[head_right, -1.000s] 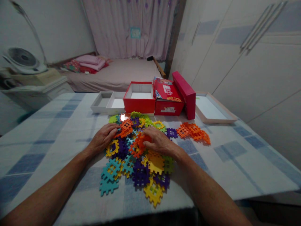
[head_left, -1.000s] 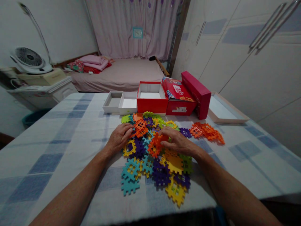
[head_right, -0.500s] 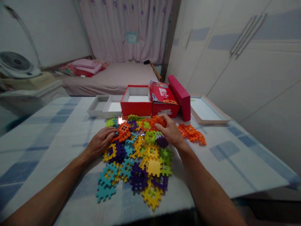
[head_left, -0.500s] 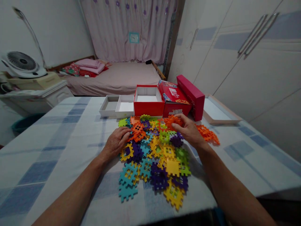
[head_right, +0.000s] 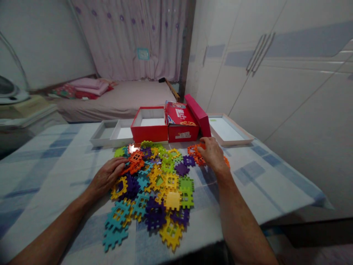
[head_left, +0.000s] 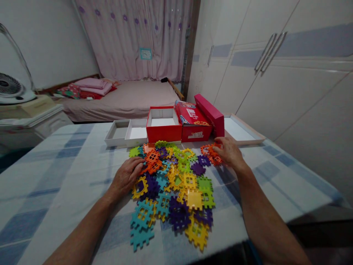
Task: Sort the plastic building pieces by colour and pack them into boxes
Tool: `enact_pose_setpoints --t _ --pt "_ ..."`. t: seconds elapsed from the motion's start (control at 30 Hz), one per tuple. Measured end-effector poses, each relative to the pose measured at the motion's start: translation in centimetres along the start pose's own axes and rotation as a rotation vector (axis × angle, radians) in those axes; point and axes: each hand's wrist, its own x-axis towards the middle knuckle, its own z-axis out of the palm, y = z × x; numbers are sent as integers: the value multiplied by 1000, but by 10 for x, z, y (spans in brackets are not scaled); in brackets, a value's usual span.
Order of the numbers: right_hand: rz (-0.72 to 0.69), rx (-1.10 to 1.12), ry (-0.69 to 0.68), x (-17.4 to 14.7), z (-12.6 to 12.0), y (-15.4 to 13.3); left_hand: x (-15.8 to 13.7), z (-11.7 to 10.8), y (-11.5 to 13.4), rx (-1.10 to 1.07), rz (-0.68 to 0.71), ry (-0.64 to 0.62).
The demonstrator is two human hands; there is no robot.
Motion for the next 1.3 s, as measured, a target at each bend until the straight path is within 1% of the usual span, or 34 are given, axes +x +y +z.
enact_pose_setpoints --t 0.07,0.13,0.2,0.3,0.43,0.57,0.63,0.67,0.73,0.77,0.8,0.83,0.9,0.97,1.0,1.03,1.07,1.13,1.2,1.23,1.3 --pt "-42 2 -32 -1 -7 -6 0 0 -1 1 -3 -2" --pt "-113 23 -151 -4 -15 -12 0 1 -3 0 -2 -4" --pt "-218 32 -288 -10 -18 -16 0 2 -4 -4 1 -1" --pt "-329 -32 -383 -20 -14 -21 0 3 -4 -12 6 12" --pt "-359 -104 -445 -28 -1 -25 0 2 -1 -17 -2 14" --pt "-359 -133 -397 -26 6 -30 1 0 1 -9 -7 9" --pt "-326 -142 -338 -23 4 -32 1 0 1 -6 -4 9" --pt "-295 -138 -285 -22 2 -34 1 0 1 -5 -1 9" --pt "-214 -78 -151 -21 -5 -36 1 1 0 -6 3 14" --pt "-179 -18 -107 -21 -9 -36 1 1 -1 -7 3 16" --pt "-157 58 -101 -21 -12 -37 1 1 -2 -9 3 17" --pt "-153 138 -138 -22 -14 -38 1 2 -2 -13 4 17" --pt "-188 273 -299 -25 -14 -39 0 2 -2 -16 4 14" --pt "-235 343 -456 -29 -11 -40 0 2 0 -11 3 12" --pt "-249 347 -495 -31 -9 -41 0 1 0 -8 3 11" --pt "-253 331 -497 -32 -6 -43 0 1 2 -7 3 12" --pt "-254 300 -468 -32 -5 -45 0 1 3 -7 4 11" --pt "-259 242 -375 -31 -4 -53 1 0 5 -12 4 8" --pt "-286 249 -319 -27 -5 -68 1 0 6 -17 0 10" --pt "-319 277 -317 -25 -5 -78 1 0 7 -20 -2 11" --pt "-435 336 -333 -22 -2 -102 1 0 8 -25 -4 15"
